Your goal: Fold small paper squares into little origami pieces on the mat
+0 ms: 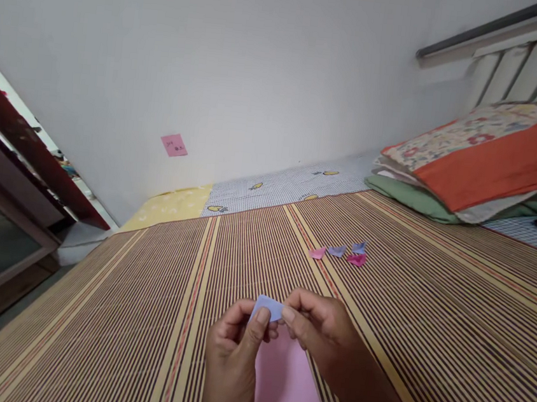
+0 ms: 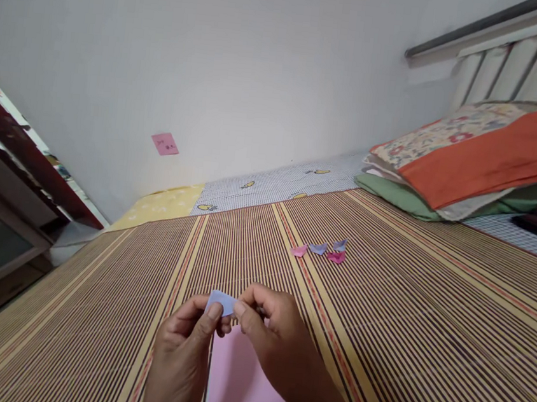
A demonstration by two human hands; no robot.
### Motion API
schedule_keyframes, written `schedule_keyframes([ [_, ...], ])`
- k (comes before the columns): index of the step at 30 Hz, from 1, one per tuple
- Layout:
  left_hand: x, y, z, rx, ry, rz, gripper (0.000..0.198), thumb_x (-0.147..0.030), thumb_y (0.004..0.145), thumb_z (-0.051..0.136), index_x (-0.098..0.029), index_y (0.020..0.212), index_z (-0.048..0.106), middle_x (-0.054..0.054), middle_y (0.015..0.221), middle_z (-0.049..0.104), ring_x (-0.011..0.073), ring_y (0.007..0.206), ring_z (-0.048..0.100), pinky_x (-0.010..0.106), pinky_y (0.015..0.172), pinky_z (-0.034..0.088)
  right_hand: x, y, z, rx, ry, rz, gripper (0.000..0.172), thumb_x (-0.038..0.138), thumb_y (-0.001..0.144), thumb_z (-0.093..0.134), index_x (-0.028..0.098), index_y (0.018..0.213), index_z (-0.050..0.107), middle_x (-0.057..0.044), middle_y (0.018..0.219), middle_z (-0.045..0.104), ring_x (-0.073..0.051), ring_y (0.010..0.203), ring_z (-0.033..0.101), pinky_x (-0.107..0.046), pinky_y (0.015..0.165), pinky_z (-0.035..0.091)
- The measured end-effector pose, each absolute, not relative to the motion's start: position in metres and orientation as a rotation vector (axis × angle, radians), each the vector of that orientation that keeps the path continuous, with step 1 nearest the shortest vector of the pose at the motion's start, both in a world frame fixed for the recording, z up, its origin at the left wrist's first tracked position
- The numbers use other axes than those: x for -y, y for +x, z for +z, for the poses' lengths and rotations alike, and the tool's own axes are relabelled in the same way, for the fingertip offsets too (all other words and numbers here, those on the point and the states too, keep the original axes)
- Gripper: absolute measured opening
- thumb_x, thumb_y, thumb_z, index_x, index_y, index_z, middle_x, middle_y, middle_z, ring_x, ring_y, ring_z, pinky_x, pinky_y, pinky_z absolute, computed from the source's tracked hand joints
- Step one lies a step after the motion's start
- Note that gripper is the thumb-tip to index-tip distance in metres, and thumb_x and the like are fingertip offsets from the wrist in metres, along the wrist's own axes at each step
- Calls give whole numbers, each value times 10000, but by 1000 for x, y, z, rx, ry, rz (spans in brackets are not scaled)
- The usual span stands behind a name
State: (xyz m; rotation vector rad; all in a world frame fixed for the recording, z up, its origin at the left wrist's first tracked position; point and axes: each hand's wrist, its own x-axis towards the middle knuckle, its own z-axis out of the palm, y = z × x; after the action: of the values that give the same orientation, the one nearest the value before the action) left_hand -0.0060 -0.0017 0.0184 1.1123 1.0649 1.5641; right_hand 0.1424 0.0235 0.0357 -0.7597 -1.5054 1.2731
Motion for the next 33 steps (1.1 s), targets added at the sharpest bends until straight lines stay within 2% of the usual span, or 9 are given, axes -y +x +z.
schedule_keyframes([
  [4,5,-8,23,-1103,1178,1570,204,-377,919,720,-197,827,734,0,731,645,149,699,588,249,683,482,-26,143,30,1496,-783,1357,348,301,1018,470,197,698,562,35,628,515,-115,561,440,-259,540,361],
  [6,6,-11,26,-1160,1204,1542,232,-395,906,731,-192,791,727,-6,695,625,142,676,576,238,666,473,-27,143,29,1537,-807,1289,366,330,1026,481,197,695,563,27,639,537,-124,592,486,-264,569,382],
  [10,5,-12,30,-1212,1257,1440,282,-416,884,745,-177,737,713,-6,648,602,135,639,552,225,621,449,-26,141,33,1548,-800,1154,159,313,937,654,196,830,648,9,729,630,-154,697,572,-278,639,426],
  [13,3,-9,27,-1197,1222,1420,278,-408,864,764,-172,727,712,-3,646,614,135,639,560,226,627,454,-26,137,35,1503,-783,1146,191,292,956,622,194,793,642,2,723,643,-163,708,605,-291,666,448],
  [16,1,-8,23,-1181,1101,1500,255,-393,841,789,-174,734,713,-4,637,632,135,632,571,232,640,466,-27,136,33,1445,-818,1109,249,307,967,596,197,743,610,10,694,609,-153,680,575,-285,643,435],
  [21,1,-8,23,-1178,1172,1465,271,-399,844,784,-169,714,722,18,642,654,159,643,600,261,659,490,-28,138,33,1439,-820,1096,194,297,935,632,191,774,647,20,693,583,-146,680,540,-279,642,426],
  [25,2,-4,24,-1177,1172,1492,282,-410,877,742,-177,720,722,21,634,661,160,635,593,262,653,484,-26,139,35,1420,-836,1079,270,312,959,600,194,716,602,29,649,545,-136,632,508,-276,610,407],
  [30,3,-4,26,-1220,1164,1523,298,-416,866,751,-182,690,692,9,621,638,156,623,580,254,632,474,-27,141,35,1403,-864,1077,274,339,944,621,192,714,607,24,650,534,-138,628,486,-272,590,391],
  [33,4,-6,27,-1243,1178,1512,353,-444,907,700,-186,671,660,5,621,611,157,624,565,256,636,466,-29,142,31,1452,-886,1124,301,353,952,610,193,699,585,30,627,514,-130,597,460,-265,560,363],
])
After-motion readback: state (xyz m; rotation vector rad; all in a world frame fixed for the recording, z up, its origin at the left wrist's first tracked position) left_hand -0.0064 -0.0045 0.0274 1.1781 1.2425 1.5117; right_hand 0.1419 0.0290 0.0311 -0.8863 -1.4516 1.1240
